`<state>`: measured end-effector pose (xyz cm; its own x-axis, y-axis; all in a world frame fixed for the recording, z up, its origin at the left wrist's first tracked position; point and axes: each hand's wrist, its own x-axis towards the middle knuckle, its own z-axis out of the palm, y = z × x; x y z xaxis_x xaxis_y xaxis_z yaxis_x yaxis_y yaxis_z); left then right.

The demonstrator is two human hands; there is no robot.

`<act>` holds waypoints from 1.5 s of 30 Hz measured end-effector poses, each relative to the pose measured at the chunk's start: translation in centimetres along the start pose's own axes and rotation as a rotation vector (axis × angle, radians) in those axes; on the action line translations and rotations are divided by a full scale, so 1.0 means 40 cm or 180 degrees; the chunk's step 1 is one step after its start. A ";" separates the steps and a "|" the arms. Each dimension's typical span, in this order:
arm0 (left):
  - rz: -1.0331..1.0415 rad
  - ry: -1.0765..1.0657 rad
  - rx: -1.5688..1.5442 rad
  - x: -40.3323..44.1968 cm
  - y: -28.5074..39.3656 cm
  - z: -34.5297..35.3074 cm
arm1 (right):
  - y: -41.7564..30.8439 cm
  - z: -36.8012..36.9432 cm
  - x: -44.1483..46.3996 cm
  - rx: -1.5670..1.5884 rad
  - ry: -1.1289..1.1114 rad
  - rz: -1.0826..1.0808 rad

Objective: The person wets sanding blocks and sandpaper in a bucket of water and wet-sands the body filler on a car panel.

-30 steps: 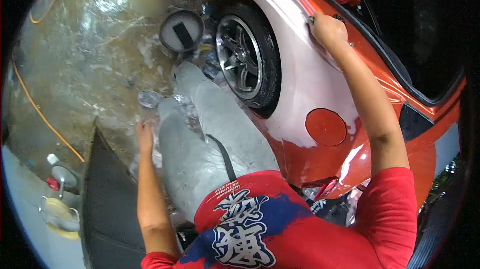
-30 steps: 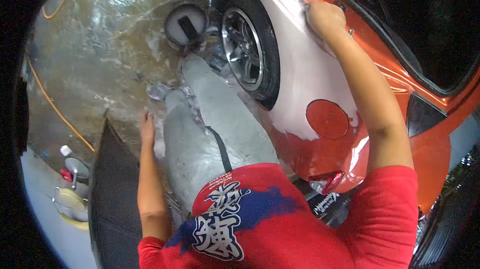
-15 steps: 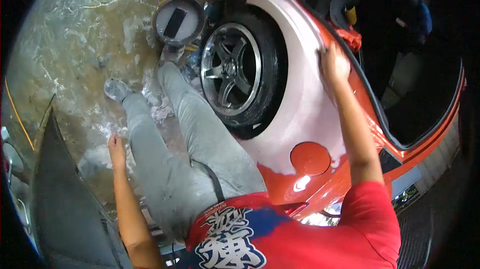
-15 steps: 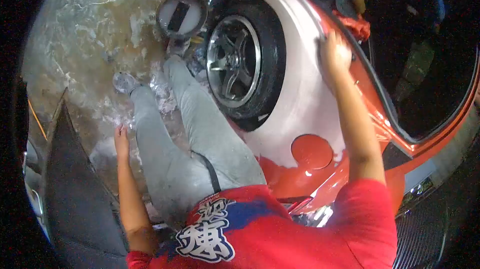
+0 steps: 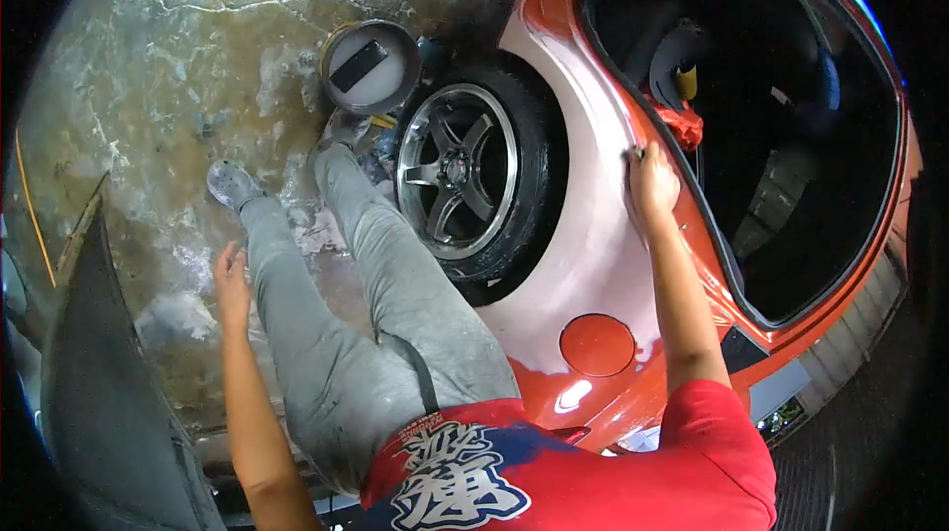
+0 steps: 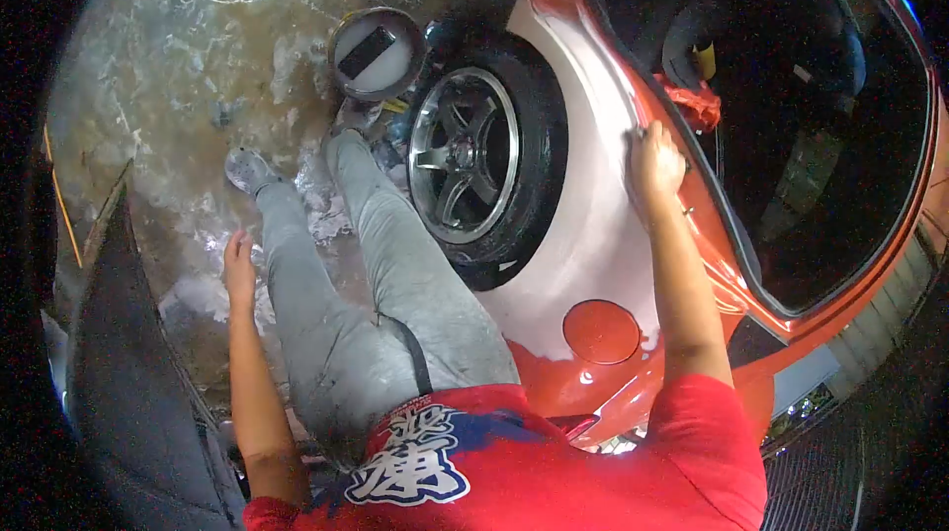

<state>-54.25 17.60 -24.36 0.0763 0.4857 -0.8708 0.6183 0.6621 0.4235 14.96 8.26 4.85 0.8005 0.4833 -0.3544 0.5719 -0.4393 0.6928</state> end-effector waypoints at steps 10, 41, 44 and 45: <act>-0.0091 0.0247 0.0545 -0.015 0.015 0.020 | -0.129 0.076 0.276 -0.0027 0.0213 -0.0372; -0.0284 0.0529 0.0606 -0.042 -0.062 0.040 | -0.205 0.092 0.446 0.0011 -0.0476 -0.0528; -0.0141 0.0449 0.0696 -0.053 -0.012 0.031 | -0.081 0.004 0.228 0.0185 -0.0389 -0.0344; 0.0063 0.0398 0.0867 -0.070 0.009 0.028 | -0.047 -0.030 0.161 0.0213 -0.0588 -0.0234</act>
<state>-53.36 15.85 -22.04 0.0038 0.5748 -0.8183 0.8059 0.4827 0.3428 18.83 13.11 2.02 0.7718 0.3716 -0.5159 0.6358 -0.4602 0.6196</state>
